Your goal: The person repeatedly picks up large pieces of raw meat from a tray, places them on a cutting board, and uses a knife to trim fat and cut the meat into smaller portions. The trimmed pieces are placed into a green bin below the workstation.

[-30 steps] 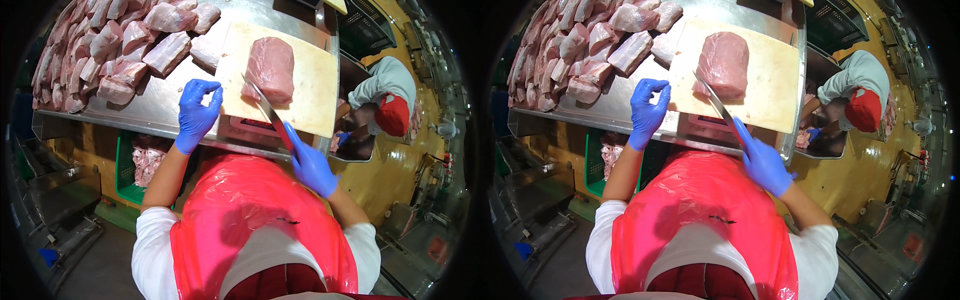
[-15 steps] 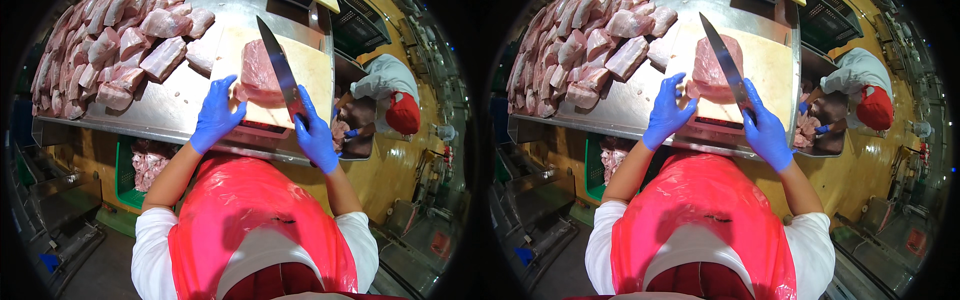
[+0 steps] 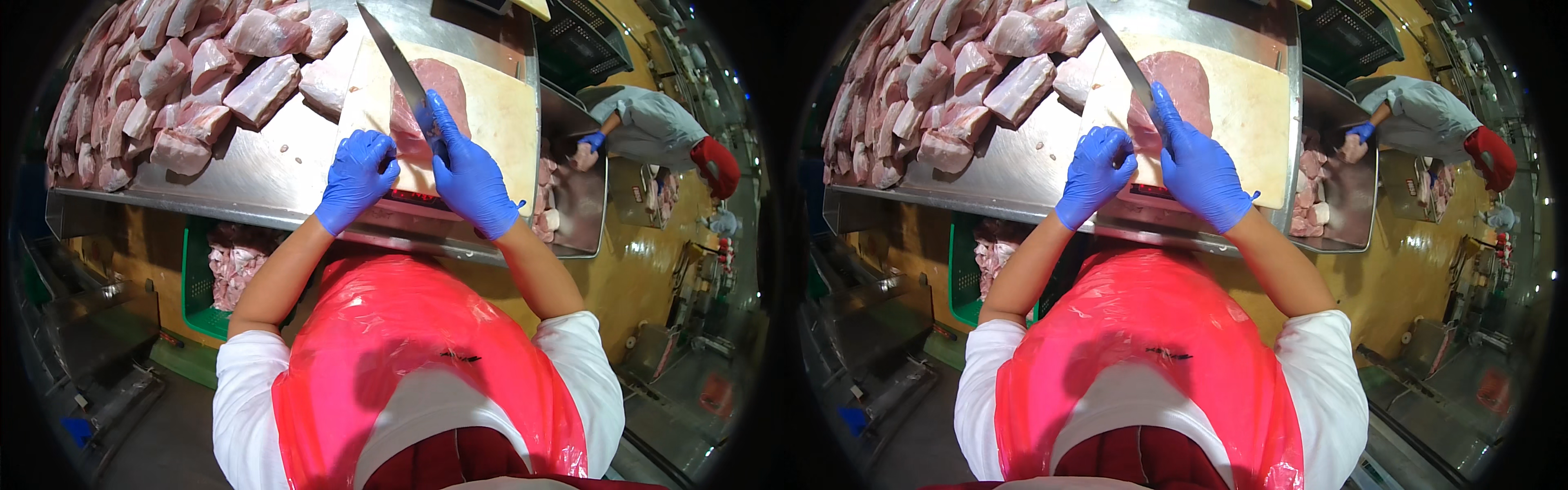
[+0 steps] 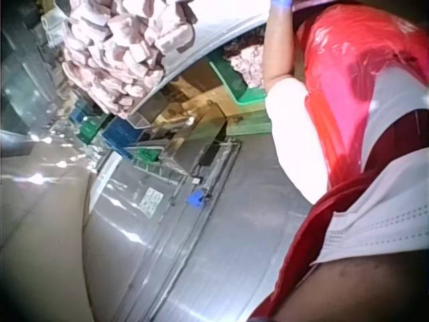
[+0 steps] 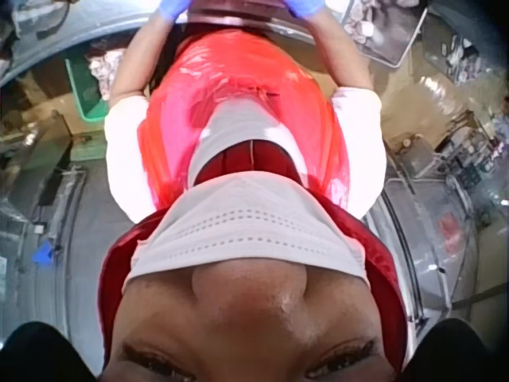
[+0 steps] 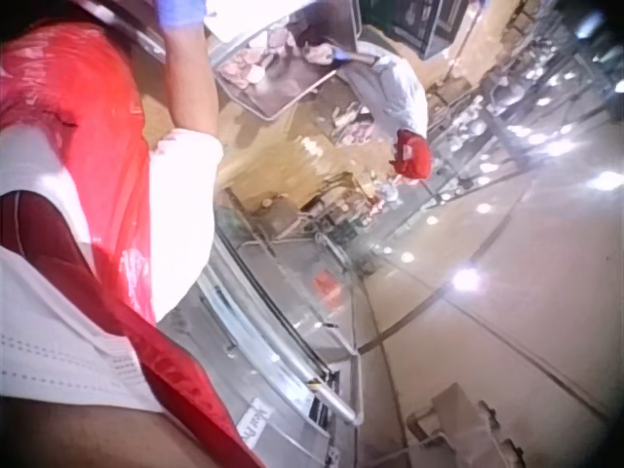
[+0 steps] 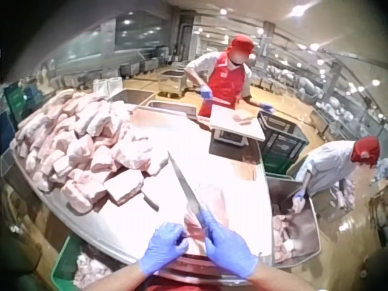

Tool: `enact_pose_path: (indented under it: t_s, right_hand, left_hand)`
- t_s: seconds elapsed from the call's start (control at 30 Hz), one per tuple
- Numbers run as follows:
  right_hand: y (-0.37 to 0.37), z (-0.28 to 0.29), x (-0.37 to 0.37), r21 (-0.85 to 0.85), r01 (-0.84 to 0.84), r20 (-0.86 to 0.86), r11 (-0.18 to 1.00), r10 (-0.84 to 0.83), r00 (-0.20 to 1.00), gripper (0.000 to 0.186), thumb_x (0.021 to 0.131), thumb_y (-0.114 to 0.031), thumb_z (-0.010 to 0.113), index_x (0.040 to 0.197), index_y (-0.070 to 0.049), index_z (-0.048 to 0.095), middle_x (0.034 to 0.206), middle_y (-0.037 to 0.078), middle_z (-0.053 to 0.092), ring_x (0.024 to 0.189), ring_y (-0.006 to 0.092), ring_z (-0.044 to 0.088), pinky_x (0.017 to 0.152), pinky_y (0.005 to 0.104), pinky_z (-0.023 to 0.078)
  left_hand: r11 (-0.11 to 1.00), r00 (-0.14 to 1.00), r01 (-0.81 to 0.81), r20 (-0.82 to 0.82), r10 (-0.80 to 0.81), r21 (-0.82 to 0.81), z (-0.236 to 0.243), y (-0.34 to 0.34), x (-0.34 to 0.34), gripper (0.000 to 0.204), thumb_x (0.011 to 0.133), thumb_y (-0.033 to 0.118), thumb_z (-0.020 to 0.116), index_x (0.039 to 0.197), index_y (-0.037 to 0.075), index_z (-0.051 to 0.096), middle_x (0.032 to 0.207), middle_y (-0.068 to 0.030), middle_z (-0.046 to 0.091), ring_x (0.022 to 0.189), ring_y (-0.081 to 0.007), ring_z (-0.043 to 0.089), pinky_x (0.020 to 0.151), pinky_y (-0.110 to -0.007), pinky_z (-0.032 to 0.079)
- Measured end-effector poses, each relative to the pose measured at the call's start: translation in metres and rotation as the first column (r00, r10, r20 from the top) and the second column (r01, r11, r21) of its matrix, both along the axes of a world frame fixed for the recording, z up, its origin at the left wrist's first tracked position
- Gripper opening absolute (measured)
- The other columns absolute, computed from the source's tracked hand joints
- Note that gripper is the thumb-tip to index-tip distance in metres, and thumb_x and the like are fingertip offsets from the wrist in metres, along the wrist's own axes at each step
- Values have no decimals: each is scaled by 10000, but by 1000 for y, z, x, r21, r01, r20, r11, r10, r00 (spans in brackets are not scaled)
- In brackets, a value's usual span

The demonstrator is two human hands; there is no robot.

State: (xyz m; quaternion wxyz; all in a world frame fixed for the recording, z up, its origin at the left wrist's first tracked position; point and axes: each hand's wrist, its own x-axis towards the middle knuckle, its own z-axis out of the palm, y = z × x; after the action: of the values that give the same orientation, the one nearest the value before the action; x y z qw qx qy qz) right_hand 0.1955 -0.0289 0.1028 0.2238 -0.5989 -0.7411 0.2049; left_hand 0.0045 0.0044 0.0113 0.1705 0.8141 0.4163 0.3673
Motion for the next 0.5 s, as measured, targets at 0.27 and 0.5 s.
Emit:
enact_pose_path:
  t_s: [0.27, 0.5]
  right_hand:
    - [7, -14, -12, 49, -133, 129, 990, 126, 984, 754, 924, -79, 560, 1603, -198, 256, 868, 246, 677, 765, 430, 671, 649, 535, 527]
    - [-95, 19, 61, -308, -61, 515, 949, 220, 828, 891, 866, 49, 506, 1627, -308, 211, 844, 237, 590, 658, 412, 636, 616, 521, 536]
  left_hand:
    - [995, 1000, 8, 13, -9, 95, -5, -5, 3, 214, 758, 67, 712, 896, 71, 548, 858, -114, 555, 840, -327, 550, 783, -451, 446]
    - [998, 1000, 20, 19, -21, 59, -8, -4, -4, 228, 745, 46, 719, 897, 63, 549, 854, -122, 554, 835, -330, 555, 759, -444, 458]
